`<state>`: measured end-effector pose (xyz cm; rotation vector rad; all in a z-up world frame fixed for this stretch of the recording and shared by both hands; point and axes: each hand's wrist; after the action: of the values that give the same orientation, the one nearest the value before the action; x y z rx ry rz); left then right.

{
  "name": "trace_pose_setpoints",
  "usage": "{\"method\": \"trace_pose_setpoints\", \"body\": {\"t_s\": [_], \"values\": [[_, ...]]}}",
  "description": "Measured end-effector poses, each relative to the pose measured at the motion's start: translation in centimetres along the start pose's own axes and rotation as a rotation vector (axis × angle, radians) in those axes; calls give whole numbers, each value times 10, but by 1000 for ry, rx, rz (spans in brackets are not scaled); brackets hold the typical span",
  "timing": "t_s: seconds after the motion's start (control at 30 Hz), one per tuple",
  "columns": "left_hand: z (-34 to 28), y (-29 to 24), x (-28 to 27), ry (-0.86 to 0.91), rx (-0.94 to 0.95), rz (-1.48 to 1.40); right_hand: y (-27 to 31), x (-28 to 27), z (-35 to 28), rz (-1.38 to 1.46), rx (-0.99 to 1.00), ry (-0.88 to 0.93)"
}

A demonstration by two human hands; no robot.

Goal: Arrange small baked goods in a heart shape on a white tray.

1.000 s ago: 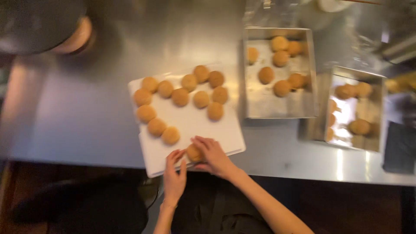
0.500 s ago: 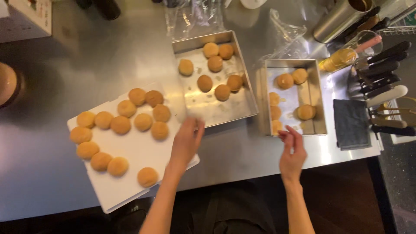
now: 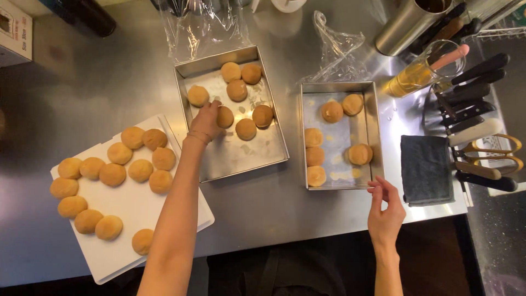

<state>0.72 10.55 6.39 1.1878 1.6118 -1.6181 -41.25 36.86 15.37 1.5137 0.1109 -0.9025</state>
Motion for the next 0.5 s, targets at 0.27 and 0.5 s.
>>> {"method": "trace_pose_setpoints", "body": {"t_s": [0.27,0.5], "values": [[-5,-7,-12,-56,184,64,-13,13,22,24,-88,47],[-36,-49,-42,-354,3,-259,-8,14,28,20,17,-62]]}}
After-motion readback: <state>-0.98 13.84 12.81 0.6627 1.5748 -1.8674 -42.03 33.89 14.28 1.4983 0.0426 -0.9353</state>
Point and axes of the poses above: each hand's wrist, its own z-axis towards the middle knuckle, its own x-axis out of the palm, y = z × x, and after that the axes turned 1 degree about -y, right-handed
